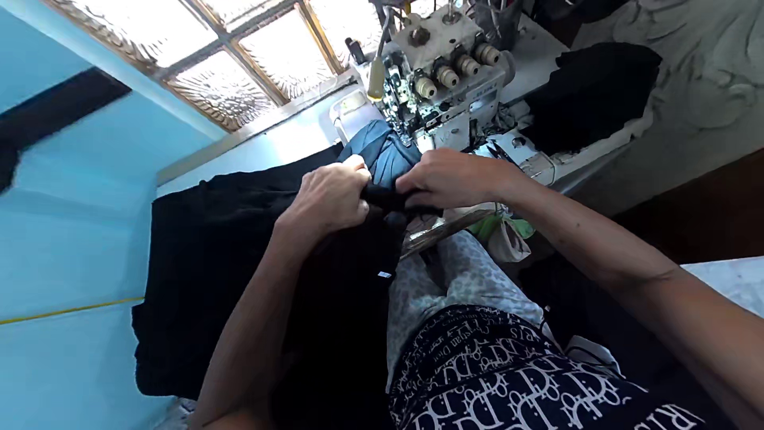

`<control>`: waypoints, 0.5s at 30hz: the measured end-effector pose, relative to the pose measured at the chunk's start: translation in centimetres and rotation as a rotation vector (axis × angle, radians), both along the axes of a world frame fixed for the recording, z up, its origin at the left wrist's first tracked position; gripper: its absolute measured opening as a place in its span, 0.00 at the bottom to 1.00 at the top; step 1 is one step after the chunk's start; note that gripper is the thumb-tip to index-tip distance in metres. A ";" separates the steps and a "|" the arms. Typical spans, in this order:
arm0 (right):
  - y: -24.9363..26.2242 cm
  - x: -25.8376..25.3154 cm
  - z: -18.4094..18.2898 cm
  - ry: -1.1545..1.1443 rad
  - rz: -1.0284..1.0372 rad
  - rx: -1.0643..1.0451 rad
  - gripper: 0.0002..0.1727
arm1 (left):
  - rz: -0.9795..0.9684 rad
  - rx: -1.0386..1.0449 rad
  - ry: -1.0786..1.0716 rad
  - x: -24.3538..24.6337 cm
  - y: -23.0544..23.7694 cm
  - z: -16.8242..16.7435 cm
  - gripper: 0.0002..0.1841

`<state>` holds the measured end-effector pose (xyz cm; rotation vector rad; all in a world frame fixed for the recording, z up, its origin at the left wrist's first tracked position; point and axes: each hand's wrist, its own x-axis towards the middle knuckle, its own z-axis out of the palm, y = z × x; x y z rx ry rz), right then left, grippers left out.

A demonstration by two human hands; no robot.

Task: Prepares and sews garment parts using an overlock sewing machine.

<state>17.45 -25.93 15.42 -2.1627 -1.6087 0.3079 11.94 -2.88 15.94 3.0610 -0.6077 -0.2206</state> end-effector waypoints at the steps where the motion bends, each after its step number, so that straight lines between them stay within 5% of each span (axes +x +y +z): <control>1: 0.0 0.2 -0.1 -0.052 -0.123 -0.020 0.12 | -0.002 -0.063 0.027 0.6 0.6 0.2 0.07; 5: 1.0 2.1 -2.1 -0.237 -0.486 -0.016 0.11 | 0.138 -0.317 0.101 2.0 1.1 0.8 0.08; 10: 2.5 4.0 -6.8 -0.396 -0.507 0.359 0.08 | 0.291 -0.383 -0.151 4.0 1.5 -3.8 0.12; 15: 1.5 3.5 -7.8 -0.298 -0.417 0.524 0.13 | 0.178 -0.464 -0.478 2.0 0.4 -6.0 0.06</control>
